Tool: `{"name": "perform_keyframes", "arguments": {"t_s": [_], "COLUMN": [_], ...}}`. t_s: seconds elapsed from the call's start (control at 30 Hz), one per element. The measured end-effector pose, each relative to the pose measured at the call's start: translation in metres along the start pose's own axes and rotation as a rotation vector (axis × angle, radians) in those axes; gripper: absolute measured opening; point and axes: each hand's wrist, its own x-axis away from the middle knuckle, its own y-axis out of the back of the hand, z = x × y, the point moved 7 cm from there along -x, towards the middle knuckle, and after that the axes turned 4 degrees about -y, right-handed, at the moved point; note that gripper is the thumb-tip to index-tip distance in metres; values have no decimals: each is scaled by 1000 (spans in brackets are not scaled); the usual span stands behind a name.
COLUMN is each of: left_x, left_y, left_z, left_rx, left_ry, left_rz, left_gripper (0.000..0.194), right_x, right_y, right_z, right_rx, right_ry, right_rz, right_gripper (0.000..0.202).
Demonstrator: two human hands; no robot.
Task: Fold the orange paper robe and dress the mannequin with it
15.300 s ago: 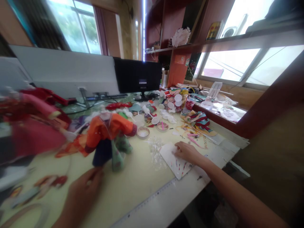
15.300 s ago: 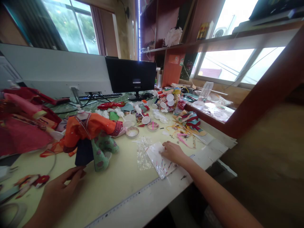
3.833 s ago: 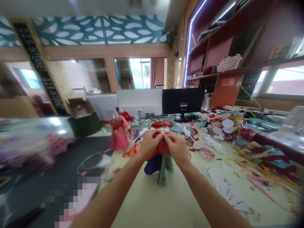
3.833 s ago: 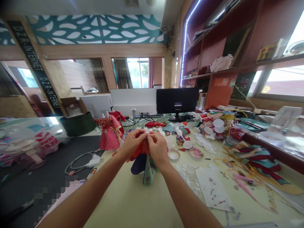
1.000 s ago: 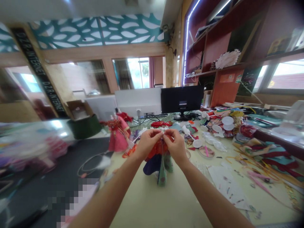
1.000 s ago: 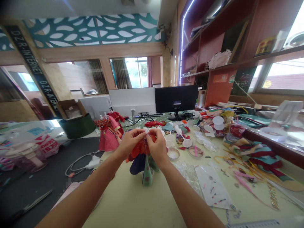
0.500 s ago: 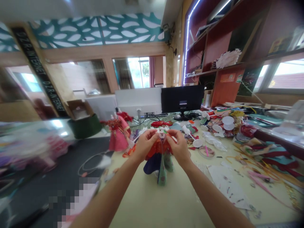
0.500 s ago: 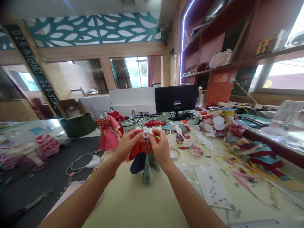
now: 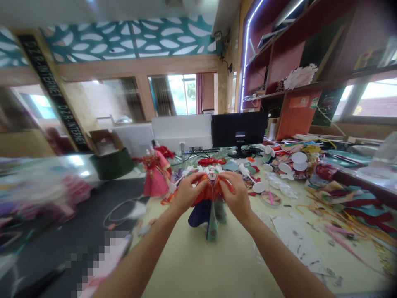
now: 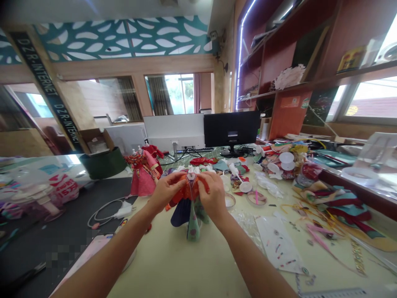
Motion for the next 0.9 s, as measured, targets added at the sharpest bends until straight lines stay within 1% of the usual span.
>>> {"name": "perform_keyframes", "arguments": {"t_s": [0.13,0.2,0.23,0.3,0.37,0.43,0.5,0.6,0.67,0.73,0.8,0.9], "left_x": [-2,1,3,12,24,39,54,71,73,71,65,57], "left_y": [0,3,5,11,17,19,17,9,4,3,7,20], "left_z": [-2,4,10,24,39,56,73,87,88,85,81,75], "left_rx": [6,76,130,236,280,297,334,435,519,595,649,687], "left_ry": [2,60,107,208,283,361,460,565,581,563,528,471], "left_rz": [5,-26,-57,-138,-210,-255,-267,-240,-229,-245,-289,-377], "left_gripper": [32,35,38,43,44,44,44,43,41,39,39,39], "right_x": [0,2,4,11,22,34,46,62,67,66,62,53], "right_y": [-1,1,1,3,5,9,11,8,4,2,4,13], "right_z": [0,-8,-16,-37,-58,-75,-88,-98,-97,-95,-94,-94], "right_rx": [-3,-55,-110,-251,-371,-420,-443,-496,-547,-604,-657,-715], "right_ry": [-4,-73,-148,-351,-537,-644,-741,-869,-918,-938,-932,-899], "right_rz": [15,14,13,-5,-47,-97,-124,-93,-54,-44,-79,-168], "right_gripper": [17,18,19,26,35,41,42,36,34,36,42,51]}}
